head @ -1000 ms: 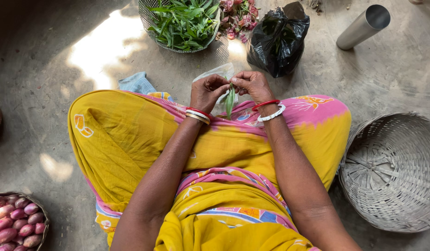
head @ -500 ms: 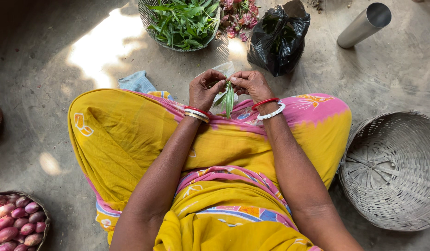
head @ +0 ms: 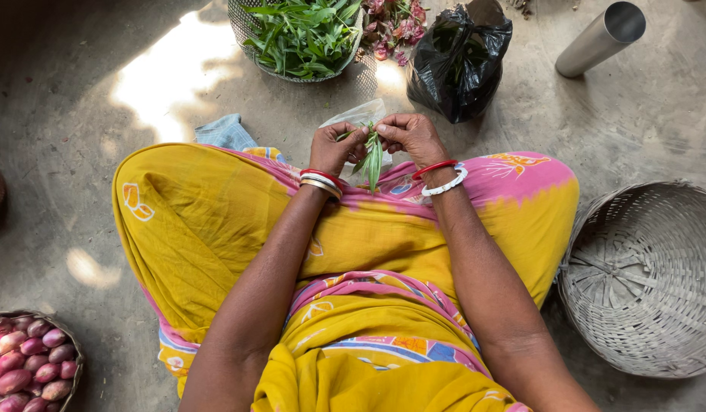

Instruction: The person sits on the floor and sorts green leafy vegetables by hand, picking up leaves from a basket, separating them, and placing them into a plastic bag. The person handles the leaves one at a time and occasionally adjusts the pile.

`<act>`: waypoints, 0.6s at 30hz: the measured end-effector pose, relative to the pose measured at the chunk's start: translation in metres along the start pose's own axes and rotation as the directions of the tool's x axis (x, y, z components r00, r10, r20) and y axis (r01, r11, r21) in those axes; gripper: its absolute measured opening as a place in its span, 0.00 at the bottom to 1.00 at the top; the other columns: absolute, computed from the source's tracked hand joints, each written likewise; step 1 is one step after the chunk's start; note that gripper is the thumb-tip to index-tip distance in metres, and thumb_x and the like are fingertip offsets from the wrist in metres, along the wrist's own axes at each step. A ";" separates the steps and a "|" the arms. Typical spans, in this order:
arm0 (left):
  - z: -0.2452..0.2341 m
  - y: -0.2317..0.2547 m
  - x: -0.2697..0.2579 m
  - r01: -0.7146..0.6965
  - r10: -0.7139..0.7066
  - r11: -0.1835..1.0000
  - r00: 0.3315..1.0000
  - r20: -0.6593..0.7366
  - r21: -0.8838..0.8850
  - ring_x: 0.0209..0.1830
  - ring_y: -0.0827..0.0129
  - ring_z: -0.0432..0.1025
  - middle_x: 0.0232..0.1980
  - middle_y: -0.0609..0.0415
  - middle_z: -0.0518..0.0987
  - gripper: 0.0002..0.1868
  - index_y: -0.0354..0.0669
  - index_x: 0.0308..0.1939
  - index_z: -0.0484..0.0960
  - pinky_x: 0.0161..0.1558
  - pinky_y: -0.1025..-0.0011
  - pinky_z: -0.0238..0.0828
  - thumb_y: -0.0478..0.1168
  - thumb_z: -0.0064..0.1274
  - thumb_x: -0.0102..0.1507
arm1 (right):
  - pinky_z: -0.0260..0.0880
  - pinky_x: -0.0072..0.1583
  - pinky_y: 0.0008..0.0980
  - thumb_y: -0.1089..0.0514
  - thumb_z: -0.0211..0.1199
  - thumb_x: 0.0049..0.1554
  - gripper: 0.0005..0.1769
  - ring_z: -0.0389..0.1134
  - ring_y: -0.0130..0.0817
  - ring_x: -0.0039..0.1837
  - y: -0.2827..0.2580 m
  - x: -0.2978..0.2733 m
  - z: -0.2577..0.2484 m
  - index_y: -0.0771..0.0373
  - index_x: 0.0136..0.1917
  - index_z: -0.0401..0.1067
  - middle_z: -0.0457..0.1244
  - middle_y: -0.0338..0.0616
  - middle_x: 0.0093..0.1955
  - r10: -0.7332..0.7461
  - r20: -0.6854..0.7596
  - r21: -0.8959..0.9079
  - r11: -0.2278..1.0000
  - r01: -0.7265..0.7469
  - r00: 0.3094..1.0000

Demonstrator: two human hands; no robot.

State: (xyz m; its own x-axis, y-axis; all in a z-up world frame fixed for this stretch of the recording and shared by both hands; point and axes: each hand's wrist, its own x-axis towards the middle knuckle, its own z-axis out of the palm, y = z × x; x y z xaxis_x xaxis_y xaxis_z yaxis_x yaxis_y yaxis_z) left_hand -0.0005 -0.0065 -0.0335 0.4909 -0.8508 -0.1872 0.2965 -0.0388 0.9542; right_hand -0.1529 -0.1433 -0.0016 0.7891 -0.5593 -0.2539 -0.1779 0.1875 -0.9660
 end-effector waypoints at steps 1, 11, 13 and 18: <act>-0.002 0.000 0.001 0.015 -0.014 1.000 1.000 0.014 -0.016 0.23 0.77 0.73 0.27 0.55 0.81 0.10 0.38 0.34 0.85 0.25 0.80 0.69 0.41 0.64 0.65 | 0.68 0.42 0.19 0.56 0.67 0.61 0.09 0.66 0.18 0.38 0.000 0.000 0.000 0.64 0.48 0.80 0.68 0.33 0.36 0.005 -0.006 -0.014 1.000 -0.005 1.000; -0.002 0.006 -0.001 -0.003 0.003 1.000 0.999 0.040 -0.012 0.27 0.78 0.77 0.31 0.57 0.84 0.07 0.39 0.37 0.87 0.29 0.79 0.74 0.37 0.68 0.58 | 0.68 0.42 0.18 0.57 0.67 0.60 0.08 0.68 0.18 0.39 0.004 0.002 0.000 0.64 0.49 0.80 0.70 0.35 0.38 -0.041 0.006 0.010 0.999 0.041 0.999; -0.002 0.006 -0.002 -0.009 0.009 1.000 1.000 0.019 0.009 0.27 0.77 0.77 0.30 0.57 0.84 0.07 0.38 0.36 0.87 0.28 0.79 0.73 0.37 0.69 0.58 | 0.67 0.41 0.18 0.57 0.68 0.61 0.08 0.68 0.18 0.39 0.006 0.004 0.001 0.64 0.50 0.80 0.70 0.35 0.38 -0.064 0.011 -0.003 0.998 0.064 0.998; 0.001 0.002 0.000 -0.026 0.029 0.998 0.999 -0.033 0.064 0.25 0.77 0.76 0.29 0.57 0.84 0.07 0.38 0.34 0.87 0.26 0.80 0.71 0.38 0.68 0.58 | 0.67 0.42 0.18 0.57 0.68 0.61 0.09 0.67 0.18 0.39 0.008 0.005 0.001 0.65 0.50 0.80 0.70 0.35 0.39 -0.099 0.023 0.003 0.995 0.099 0.995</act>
State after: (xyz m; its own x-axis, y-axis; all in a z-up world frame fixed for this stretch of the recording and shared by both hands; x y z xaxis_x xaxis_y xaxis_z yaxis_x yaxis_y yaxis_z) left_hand -0.0003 -0.0069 -0.0315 0.5258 -0.8340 -0.1673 0.2300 -0.0499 0.9719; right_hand -0.1498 -0.1440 -0.0109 0.8159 -0.5568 -0.1558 -0.0970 0.1338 -0.9862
